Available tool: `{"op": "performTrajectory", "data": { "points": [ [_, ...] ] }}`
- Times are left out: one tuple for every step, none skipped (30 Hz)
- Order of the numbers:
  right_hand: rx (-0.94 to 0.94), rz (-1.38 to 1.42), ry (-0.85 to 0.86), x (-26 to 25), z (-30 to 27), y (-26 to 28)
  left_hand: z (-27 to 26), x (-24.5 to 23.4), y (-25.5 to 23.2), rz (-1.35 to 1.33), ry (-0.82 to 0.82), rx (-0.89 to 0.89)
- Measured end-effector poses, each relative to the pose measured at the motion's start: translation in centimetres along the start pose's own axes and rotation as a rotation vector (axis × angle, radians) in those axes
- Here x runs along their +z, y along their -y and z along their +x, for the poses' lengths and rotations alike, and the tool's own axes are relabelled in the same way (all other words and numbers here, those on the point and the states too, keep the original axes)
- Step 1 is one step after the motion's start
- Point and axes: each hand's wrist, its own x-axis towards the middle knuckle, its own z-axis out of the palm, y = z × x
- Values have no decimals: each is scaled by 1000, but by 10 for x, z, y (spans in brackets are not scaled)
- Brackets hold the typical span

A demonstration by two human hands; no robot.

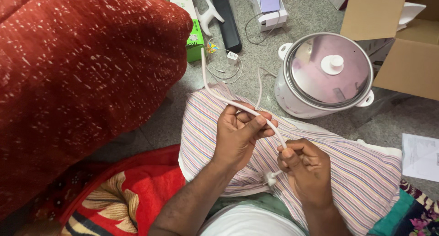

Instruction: The person assembles a new rice cooker by placing the inner pot into the base, attaching the lid, and coiling the power cord. They then remove foam inserts from the box and fold the packaging.

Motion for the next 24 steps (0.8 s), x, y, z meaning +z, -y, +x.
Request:
{"op": "performTrajectory", "data": {
  "points": [
    [-29, -43, 10, 1, -1, 1, 0, 0, 0, 16, 0, 11],
    [-44, -183, -21, 3, -1, 2, 0, 0, 0, 24, -8, 22],
    [-58, -324, -52, 5, -2, 4, 0, -1, 0, 31, -15, 34],
    [-73, -465, -82, 7, -2, 5, 0, -1, 0, 39, -22, 46],
    [-112, -537, -94, 11, -2, 7, 0, 0, 0, 40, -19, 57],
    [-150, -610, -106, 15, -3, 8, 1, 0, 0, 42, -16, 67],
    [-188, -682, -118, 19, -4, 9, 1, 0, 0, 44, -14, 77],
    [-241, -776, -109, 22, -3, 12, 1, 0, -1, 47, -11, 84],
    [-294, -870, -100, 24, -2, 15, 1, 1, -1, 50, -9, 91],
    [-347, -963, -91, 26, -1, 16, 1, 1, -1, 54, -6, 97],
    [-406, -1024, -85, 29, 1, 18, 0, 1, -1, 55, -8, 103],
    [-465, -1085, -78, 31, 3, 19, 1, 1, 0, 56, -9, 109],
    [-526, -1145, -71, 32, 4, 20, 1, 1, 0, 58, -10, 115],
    [-569, -1213, -74, 34, 5, 20, 1, 1, 0, 65, -14, 120],
    [-613, -1281, -77, 35, 7, 20, 1, 1, 1, 73, -18, 125],
    [-656, -1349, -80, 35, 8, 20, 1, 1, 1, 81, -22, 129],
    [-686, -1368, -72, 36, 9, 20, 1, 1, 1, 99, -29, 136],
    [-717, -1386, -65, 35, 10, 19, 1, 1, 2, 117, -35, 143],
    [-748, -1404, -57, 35, 10, 17, 1, 1, 2, 135, -41, 149],
    [-743, -1410, -62, 34, 12, 16, 2, 1, 2, 145, -50, 151],
    [-737, -1416, -67, 33, 13, 13, 2, 1, 2, 155, -59, 153],
    [-731, -1422, -72, 31, 13, 11, 2, 1, 2, 164, -69, 154],
    [-636, -1336, -68, 28, 12, 10, 3, 0, 2, 154, -58, 142],
    [-541, -1250, -65, 25, 11, 8, 3, -1, 1, 144, -47, 130]
  ]
}}
